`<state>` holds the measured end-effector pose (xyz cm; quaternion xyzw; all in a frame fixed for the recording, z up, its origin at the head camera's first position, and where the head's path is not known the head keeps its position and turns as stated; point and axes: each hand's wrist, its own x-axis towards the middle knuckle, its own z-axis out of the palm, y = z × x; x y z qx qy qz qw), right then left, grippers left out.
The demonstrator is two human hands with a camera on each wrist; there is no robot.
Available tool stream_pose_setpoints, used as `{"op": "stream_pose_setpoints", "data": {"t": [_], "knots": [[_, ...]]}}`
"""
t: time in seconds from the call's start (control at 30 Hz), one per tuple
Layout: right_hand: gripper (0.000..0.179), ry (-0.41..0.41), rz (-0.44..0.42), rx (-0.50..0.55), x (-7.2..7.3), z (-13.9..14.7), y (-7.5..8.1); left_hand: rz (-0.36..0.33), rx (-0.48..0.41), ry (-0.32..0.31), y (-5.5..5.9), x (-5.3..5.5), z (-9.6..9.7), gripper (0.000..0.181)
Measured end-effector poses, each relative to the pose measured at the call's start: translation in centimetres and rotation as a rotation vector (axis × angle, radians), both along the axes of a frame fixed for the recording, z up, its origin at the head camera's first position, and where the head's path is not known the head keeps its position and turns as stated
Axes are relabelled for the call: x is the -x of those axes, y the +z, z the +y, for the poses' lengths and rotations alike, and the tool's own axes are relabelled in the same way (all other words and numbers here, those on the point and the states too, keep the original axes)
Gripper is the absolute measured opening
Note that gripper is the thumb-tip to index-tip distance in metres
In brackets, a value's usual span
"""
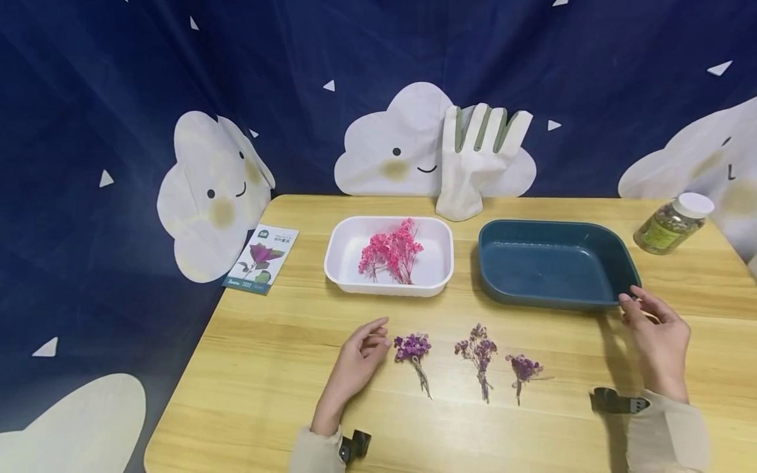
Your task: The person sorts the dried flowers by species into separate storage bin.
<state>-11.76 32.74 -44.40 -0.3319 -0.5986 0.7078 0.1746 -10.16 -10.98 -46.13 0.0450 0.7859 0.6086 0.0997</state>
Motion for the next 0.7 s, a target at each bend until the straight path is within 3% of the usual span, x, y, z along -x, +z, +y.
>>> {"op": "stream_pose_setpoints", "data": {"t": [0.23,0.43,0.7], "knots": [[0.020,0.000,-0.001,0.000,0.0,0.0,0.0,-0.057,-0.030,-0.110,0.6,-1.3,1.4,0.045],[0.019,0.012,0.027,0.007,0.0,0.0,0.0,-0.125,-0.042,-0.179,0.3,-2.2,1.9,0.045],[0.019,0.031,0.064,0.027,-0.1,0.1,-0.2,-0.136,-0.003,-0.207,-0.3,-2.8,2.7,0.039]]}}
